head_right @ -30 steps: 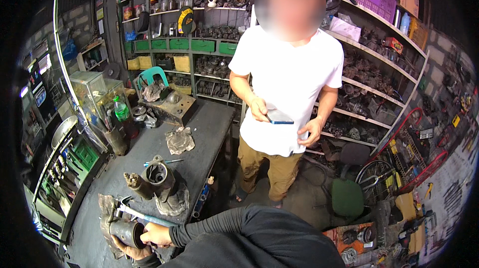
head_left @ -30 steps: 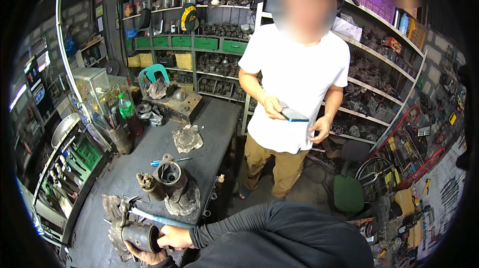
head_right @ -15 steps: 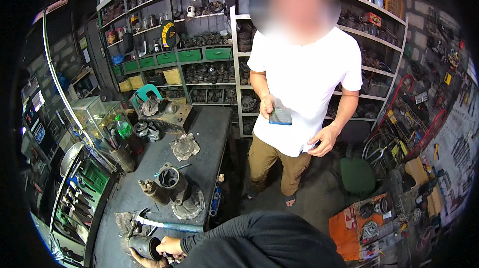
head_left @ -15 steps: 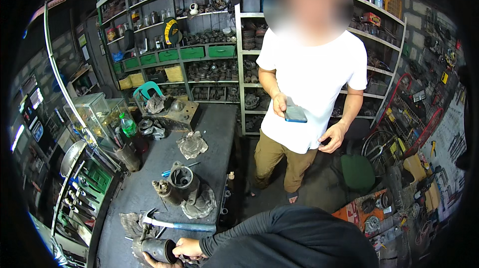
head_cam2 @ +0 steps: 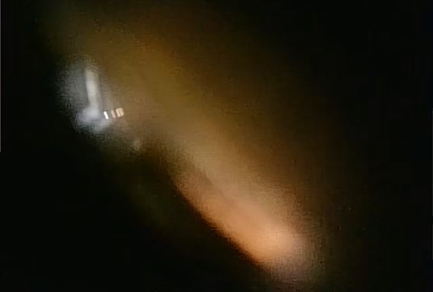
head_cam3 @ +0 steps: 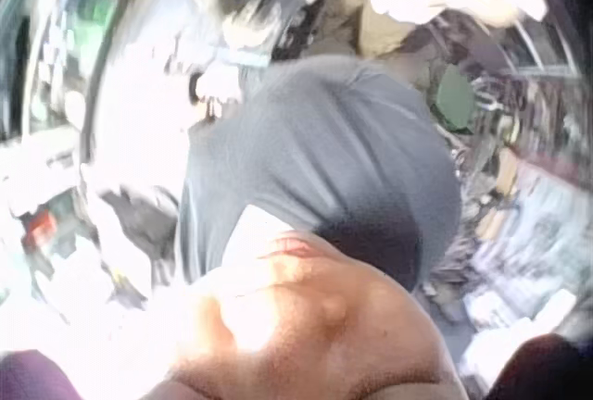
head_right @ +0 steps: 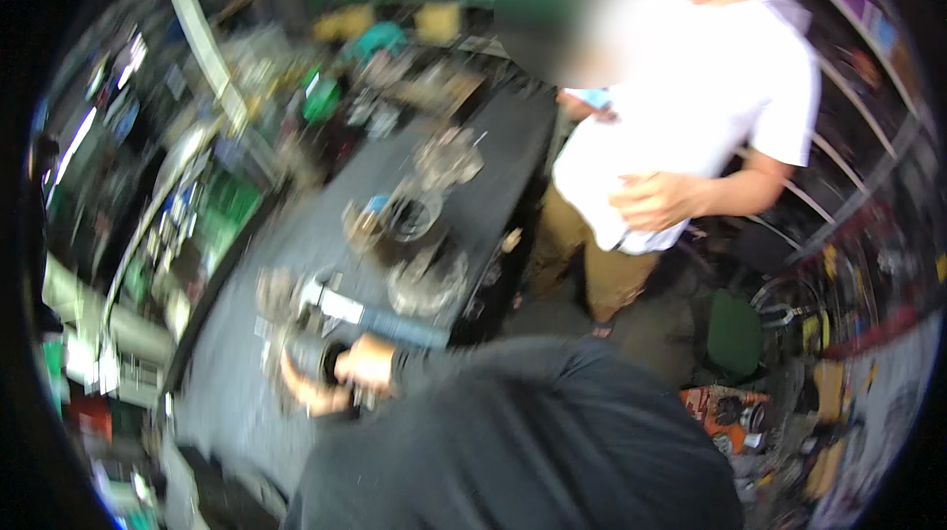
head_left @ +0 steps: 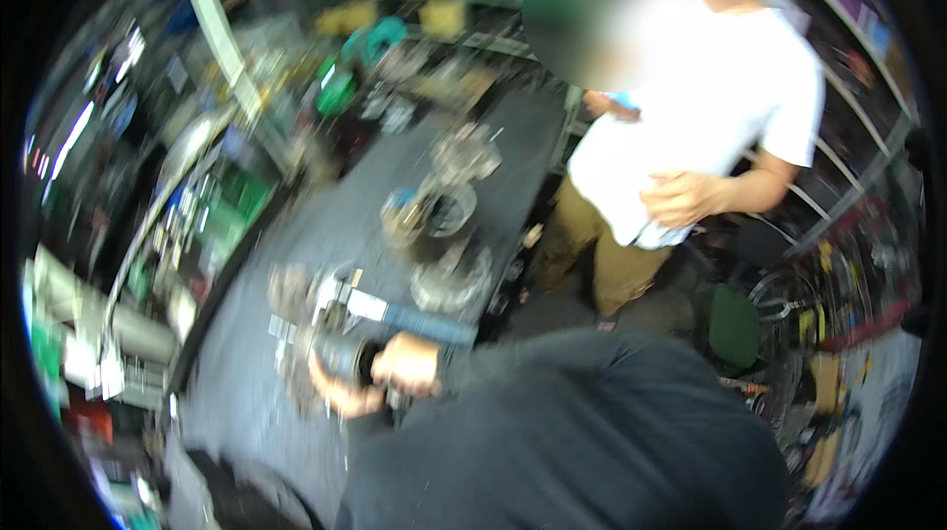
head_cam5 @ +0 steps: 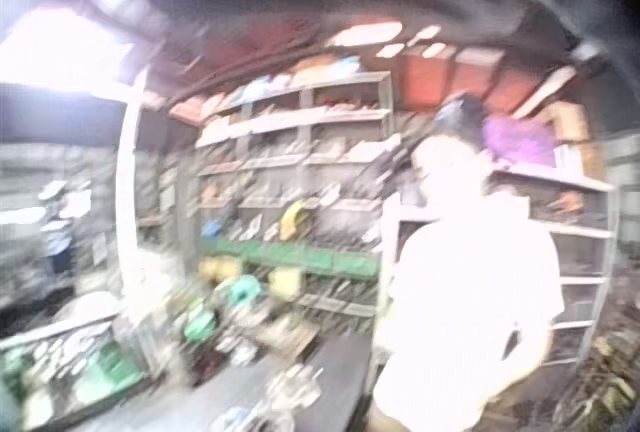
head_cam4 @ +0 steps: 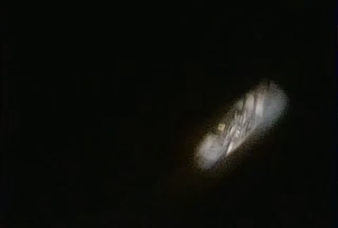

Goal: The person disassembles a cylindrical mechanical component on a workbench using a hammer and a T-handle wrench. They remove internal parts, separate the housing, and place the pieces on the table.

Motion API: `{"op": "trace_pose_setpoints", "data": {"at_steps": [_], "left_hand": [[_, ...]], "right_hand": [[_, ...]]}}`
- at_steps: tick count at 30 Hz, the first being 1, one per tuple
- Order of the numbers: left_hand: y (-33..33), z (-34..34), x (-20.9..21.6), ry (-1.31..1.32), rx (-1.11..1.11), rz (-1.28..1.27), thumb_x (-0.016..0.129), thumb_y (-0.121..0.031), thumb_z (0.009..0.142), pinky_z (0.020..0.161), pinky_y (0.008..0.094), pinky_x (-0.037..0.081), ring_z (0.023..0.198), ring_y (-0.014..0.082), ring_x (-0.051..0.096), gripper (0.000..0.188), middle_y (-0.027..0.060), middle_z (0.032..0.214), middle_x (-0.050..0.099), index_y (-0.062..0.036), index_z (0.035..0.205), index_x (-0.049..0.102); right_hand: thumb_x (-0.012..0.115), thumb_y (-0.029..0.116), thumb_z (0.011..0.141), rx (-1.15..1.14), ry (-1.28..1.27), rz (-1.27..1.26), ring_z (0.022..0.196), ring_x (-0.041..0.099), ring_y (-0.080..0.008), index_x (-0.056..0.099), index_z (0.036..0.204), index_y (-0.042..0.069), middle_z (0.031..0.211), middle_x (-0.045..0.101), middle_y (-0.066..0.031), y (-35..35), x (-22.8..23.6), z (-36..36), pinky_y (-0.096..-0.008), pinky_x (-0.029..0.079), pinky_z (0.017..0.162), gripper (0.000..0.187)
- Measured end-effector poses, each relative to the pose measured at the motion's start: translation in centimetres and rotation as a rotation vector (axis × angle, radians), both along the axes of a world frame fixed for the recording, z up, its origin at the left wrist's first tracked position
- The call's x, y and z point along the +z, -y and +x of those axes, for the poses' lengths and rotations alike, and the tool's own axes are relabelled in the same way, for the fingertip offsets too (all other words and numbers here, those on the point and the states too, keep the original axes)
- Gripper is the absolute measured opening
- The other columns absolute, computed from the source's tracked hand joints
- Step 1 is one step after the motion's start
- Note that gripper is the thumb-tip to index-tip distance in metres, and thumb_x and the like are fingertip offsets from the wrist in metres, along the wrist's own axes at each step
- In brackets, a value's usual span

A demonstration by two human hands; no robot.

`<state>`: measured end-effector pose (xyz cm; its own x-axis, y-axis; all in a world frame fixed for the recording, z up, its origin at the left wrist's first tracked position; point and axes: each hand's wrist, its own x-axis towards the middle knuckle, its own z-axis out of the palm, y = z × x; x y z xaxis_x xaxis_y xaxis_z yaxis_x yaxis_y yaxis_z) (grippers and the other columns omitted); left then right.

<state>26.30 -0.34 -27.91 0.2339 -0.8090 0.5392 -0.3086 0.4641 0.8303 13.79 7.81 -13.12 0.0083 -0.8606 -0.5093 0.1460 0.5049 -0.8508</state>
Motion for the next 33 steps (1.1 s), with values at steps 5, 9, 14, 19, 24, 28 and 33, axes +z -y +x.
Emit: {"op": "trace_pose_setpoints", "data": {"at_steps": [5, 9, 14, 19, 24, 28, 33], "left_hand": [[-2.1, 0.9, 6.0, -1.344, -0.606, 0.804, 0.061, -0.05, 0.089, 0.089, 0.0485, 0.051, 0.101, 0.031, 0.063, 0.055, 0.012, 0.115, 0.064, -0.0068, 0.122, 0.056], [-3.8, 2.1, 5.4, -1.444, -0.552, 0.956, 0.062, -0.059, 0.087, 0.087, 0.0488, 0.053, 0.097, 0.0321, 0.065, 0.064, 0.0148, 0.112, 0.065, -0.0065, 0.123, 0.055], [-6.3, 2.2, 7.8, -1.411, -0.338, 1.184, 0.069, -0.053, 0.085, 0.087, 0.051, 0.052, 0.098, 0.0305, 0.065, 0.064, 0.0133, 0.111, 0.065, -0.0079, 0.127, 0.052], [-7.1, 2.6, 5.8, -1.507, -0.312, 1.063, 0.068, -0.045, 0.086, 0.081, 0.0457, 0.055, 0.093, 0.0284, 0.066, 0.055, 0.0127, 0.106, 0.064, -0.0085, 0.123, 0.053], [-7.2, 2.2, 5.2, -1.545, -0.293, 0.882, 0.066, -0.04, 0.088, 0.08, 0.0446, 0.055, 0.091, 0.0286, 0.065, 0.05, 0.0129, 0.105, 0.063, -0.0061, 0.121, 0.053], [-8.0, 2.2, 6.2, -1.528, -0.228, 0.839, 0.065, -0.041, 0.088, 0.086, 0.0446, 0.054, 0.097, 0.0283, 0.065, 0.052, 0.0127, 0.11, 0.064, -0.0054, 0.124, 0.053], [-8.1, 2.1, 6.3, -1.513, -0.298, 0.845, 0.063, -0.045, 0.089, 0.088, 0.0441, 0.053, 0.099, 0.0278, 0.064, 0.053, 0.0114, 0.111, 0.064, -0.007, 0.124, 0.053]], "right_hand": [[0.063, 0.016, 0.085, 0.047, 0.123, 0.031, 0.036, 0.04, -0.0068, 0.062, 0.076, 0.002, 0.057, 0.056, -0.0059, 0.3, -2.9, 0.3, -0.0232, 0.026, 0.033, 0.017], [0.062, 0.016, 0.086, 0.117, 0.013, 0.066, 0.037, 0.043, -0.0082, 0.064, 0.078, -0.001, 0.058, 0.056, -0.0064, -0.3, -3.4, 1.0, -0.0241, 0.028, 0.034, 0.019], [0.064, 0.016, 0.078, 0.255, -0.31, -0.172, 0.054, 0.058, -0.0151, 0.064, 0.072, -0.008, 0.059, 0.062, -0.0115, -1.0, -7.4, 0.9, -0.032, 0.044, 0.052, 0.025], [0.065, 0.019, 0.078, 0.337, -0.297, -0.146, 0.057, 0.06, -0.0167, 0.065, 0.074, -0.007, 0.062, 0.063, -0.0127, -1.0, -7.6, 1.5, -0.0342, 0.046, 0.055, 0.026], [0.063, 0.011, 0.082, 0.38, -0.279, -0.096, 0.058, 0.055, -0.0095, 0.067, 0.084, -0.007, 0.067, 0.062, -0.0052, -1.1, -6.8, 1.7, -0.0254, 0.044, 0.053, 0.019], [0.064, 0.012, 0.082, 0.398, -0.237, -0.1, 0.057, 0.054, -0.0098, 0.066, 0.085, -0.007, 0.067, 0.062, -0.0051, -1.3, -7.0, 1.5, -0.0259, 0.043, 0.053, 0.019], [0.063, 0.022, 0.089, 0.546, -0.445, -0.196, 0.058, 0.054, -0.0103, 0.065, 0.092, -0.005, 0.069, 0.061, -0.0037, -0.5, -6.0, 0.7, -0.0259, 0.044, 0.053, 0.027]]}}
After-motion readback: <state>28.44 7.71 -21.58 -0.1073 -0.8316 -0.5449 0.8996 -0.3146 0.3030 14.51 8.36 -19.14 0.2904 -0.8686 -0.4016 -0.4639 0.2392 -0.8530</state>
